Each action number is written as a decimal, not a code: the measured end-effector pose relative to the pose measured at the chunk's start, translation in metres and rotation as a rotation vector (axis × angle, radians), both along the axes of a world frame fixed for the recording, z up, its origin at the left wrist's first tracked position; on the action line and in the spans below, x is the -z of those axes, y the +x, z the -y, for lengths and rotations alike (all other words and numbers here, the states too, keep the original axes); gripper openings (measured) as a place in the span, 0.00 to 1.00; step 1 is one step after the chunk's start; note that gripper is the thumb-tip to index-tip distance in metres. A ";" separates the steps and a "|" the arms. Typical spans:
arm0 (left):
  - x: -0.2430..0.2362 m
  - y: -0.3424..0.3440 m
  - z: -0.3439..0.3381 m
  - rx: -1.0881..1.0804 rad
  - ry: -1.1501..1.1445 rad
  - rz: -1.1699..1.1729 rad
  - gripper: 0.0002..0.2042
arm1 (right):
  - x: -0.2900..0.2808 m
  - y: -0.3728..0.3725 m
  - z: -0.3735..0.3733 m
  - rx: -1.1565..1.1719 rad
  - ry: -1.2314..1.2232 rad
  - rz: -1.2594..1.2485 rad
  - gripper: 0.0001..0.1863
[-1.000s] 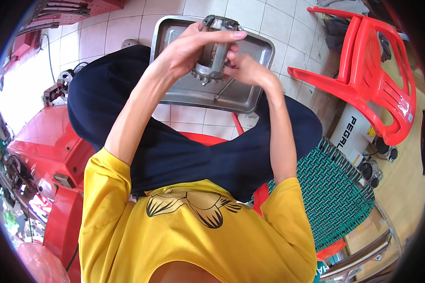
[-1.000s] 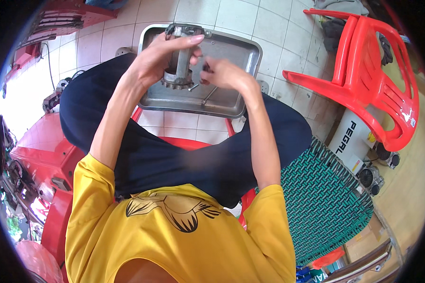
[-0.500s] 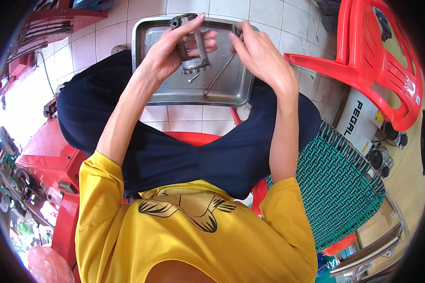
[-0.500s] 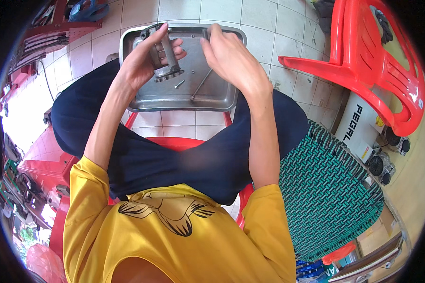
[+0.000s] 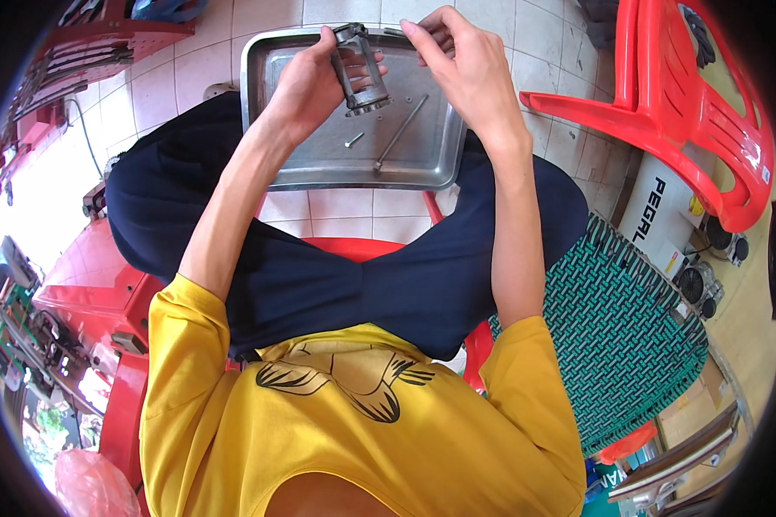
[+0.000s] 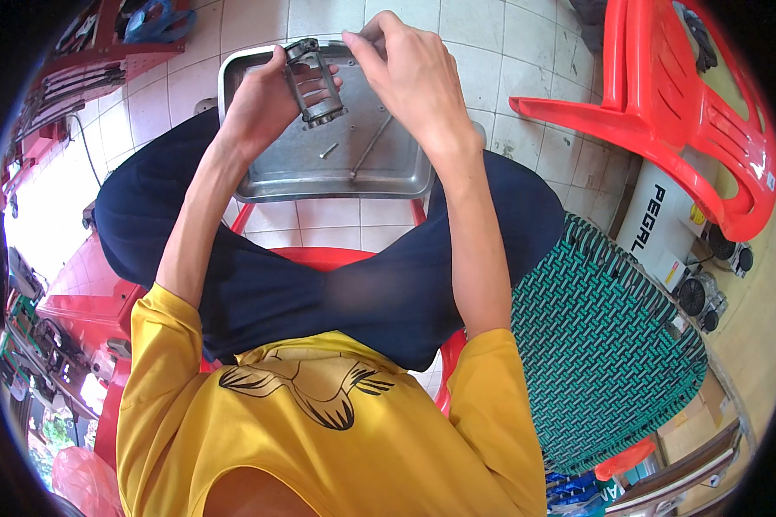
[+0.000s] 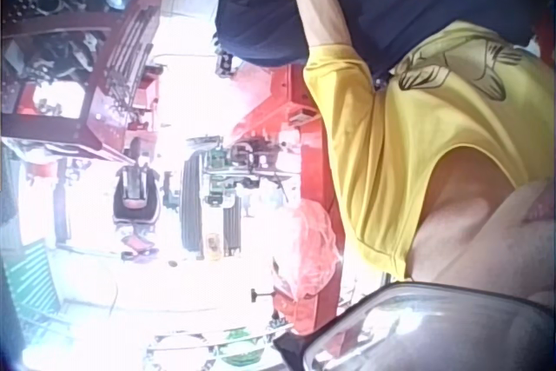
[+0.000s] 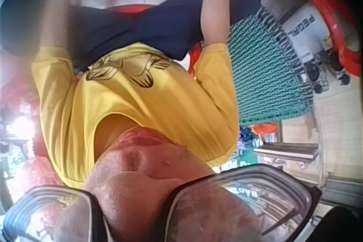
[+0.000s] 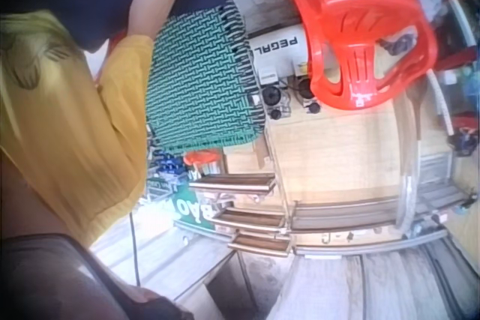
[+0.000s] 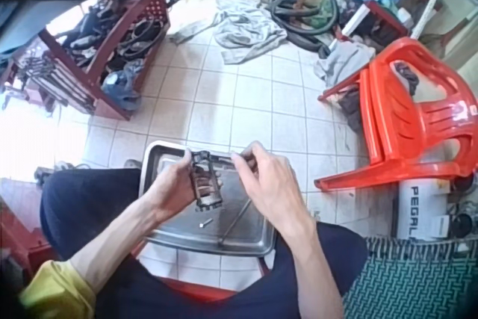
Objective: The person manipulates motorcycle engine components, including a piston and a cylinder-like housing, by hand over a metal tray. They turn the assembly over and handle small screws.
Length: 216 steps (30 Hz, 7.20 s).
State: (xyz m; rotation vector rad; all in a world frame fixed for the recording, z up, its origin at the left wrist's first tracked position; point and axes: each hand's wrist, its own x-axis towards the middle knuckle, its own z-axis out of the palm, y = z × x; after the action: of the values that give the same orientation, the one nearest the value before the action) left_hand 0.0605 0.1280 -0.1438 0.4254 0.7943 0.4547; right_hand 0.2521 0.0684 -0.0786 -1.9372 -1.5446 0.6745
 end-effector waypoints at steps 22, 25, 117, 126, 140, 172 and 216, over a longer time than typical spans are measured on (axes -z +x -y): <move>-0.006 0.003 0.007 -0.036 0.550 -0.211 0.24 | 0.006 -0.006 -0.006 0.002 0.111 -0.307 0.12; -0.002 0.000 0.004 -0.030 0.582 -0.231 0.22 | 0.011 0.000 -0.005 -0.019 0.121 -0.257 0.11; -0.031 -0.012 -0.010 0.047 1.006 -0.325 0.31 | 0.016 0.006 -0.008 0.017 0.065 -0.443 0.20; -0.029 -0.012 -0.011 0.013 1.037 -0.298 0.29 | 0.012 0.007 -0.010 0.018 0.029 -0.439 0.22; -0.027 -0.007 -0.008 0.045 1.100 -0.356 0.28 | 0.025 0.008 -0.009 0.006 0.107 -0.486 0.23; -0.022 -0.011 -0.009 0.012 1.142 -0.444 0.27 | 0.019 0.012 -0.010 -0.061 -0.120 -0.492 0.19; -0.025 -0.013 -0.013 0.042 1.232 -0.375 0.30 | 0.013 0.002 -0.011 0.059 0.087 -0.456 0.20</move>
State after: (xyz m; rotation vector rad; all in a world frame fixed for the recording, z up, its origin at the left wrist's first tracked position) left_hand 0.0477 0.1412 -0.1184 1.7047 0.7869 0.8141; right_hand 0.2544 0.0790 -0.0914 -1.6157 -1.2071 0.9311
